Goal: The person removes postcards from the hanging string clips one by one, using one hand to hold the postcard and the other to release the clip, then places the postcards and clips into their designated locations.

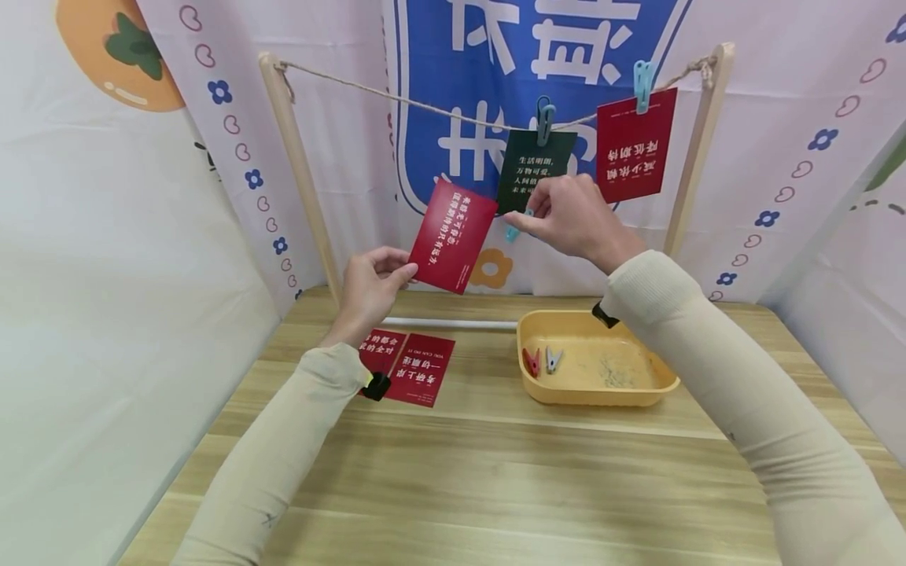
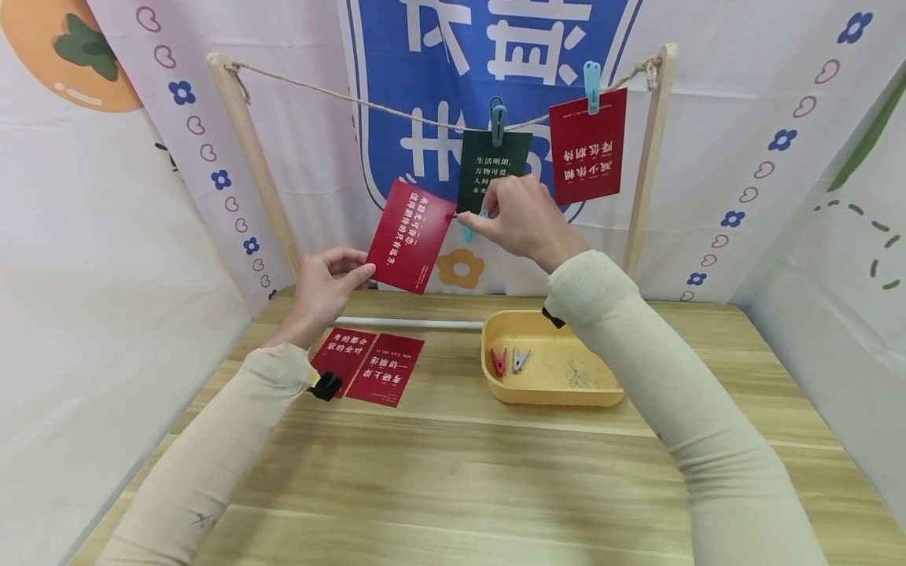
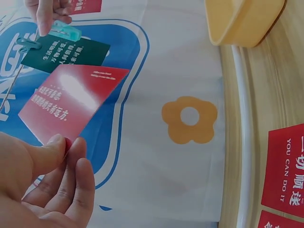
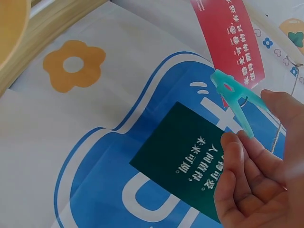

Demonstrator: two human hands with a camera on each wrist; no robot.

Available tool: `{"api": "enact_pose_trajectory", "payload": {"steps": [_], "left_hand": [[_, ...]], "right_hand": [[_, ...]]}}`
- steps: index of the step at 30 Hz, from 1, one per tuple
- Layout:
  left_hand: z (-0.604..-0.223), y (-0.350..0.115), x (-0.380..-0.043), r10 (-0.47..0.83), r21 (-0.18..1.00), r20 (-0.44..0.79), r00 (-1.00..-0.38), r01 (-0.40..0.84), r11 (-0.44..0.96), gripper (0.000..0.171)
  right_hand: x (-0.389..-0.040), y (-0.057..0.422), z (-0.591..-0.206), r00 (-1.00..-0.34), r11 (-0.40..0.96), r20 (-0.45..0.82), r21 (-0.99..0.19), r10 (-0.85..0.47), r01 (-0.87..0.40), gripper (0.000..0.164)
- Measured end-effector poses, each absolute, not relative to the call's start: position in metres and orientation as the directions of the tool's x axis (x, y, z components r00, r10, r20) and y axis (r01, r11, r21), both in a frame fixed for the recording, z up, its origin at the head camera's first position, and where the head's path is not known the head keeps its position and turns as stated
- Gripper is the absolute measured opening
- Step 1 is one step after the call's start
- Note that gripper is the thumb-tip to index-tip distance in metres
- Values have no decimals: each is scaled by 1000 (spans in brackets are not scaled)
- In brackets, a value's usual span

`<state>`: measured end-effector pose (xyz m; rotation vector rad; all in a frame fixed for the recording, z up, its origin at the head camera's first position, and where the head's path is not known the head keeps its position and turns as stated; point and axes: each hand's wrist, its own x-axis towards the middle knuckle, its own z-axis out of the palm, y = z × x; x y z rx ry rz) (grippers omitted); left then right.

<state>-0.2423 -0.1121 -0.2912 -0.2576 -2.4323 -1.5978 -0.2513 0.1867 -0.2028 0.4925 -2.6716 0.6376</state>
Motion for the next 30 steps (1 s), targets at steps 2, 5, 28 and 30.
{"api": "enact_pose_trajectory", "payload": {"steps": [2, 5, 28, 30], "left_hand": [[-293, -113, -241, 25, 881, 267, -963, 255, 399, 23], [-295, -114, -240, 27, 882, 254, -967, 243, 403, 24], [-314, -121, -226, 71, 879, 119, -990, 139, 457, 25], [-315, -122, -225, 72, 876, 107, -992, 128, 464, 25]], "right_hand": [[-251, 189, -206, -880, 841, 406, -362, -244, -401, 41], [-251, 192, -211, -885, 845, 397, -362, -242, -393, 42], [-245, 211, -240, -922, 839, 299, -410, -246, -357, 37], [-245, 213, -242, -927, 841, 285, -413, -244, -349, 37]]}}
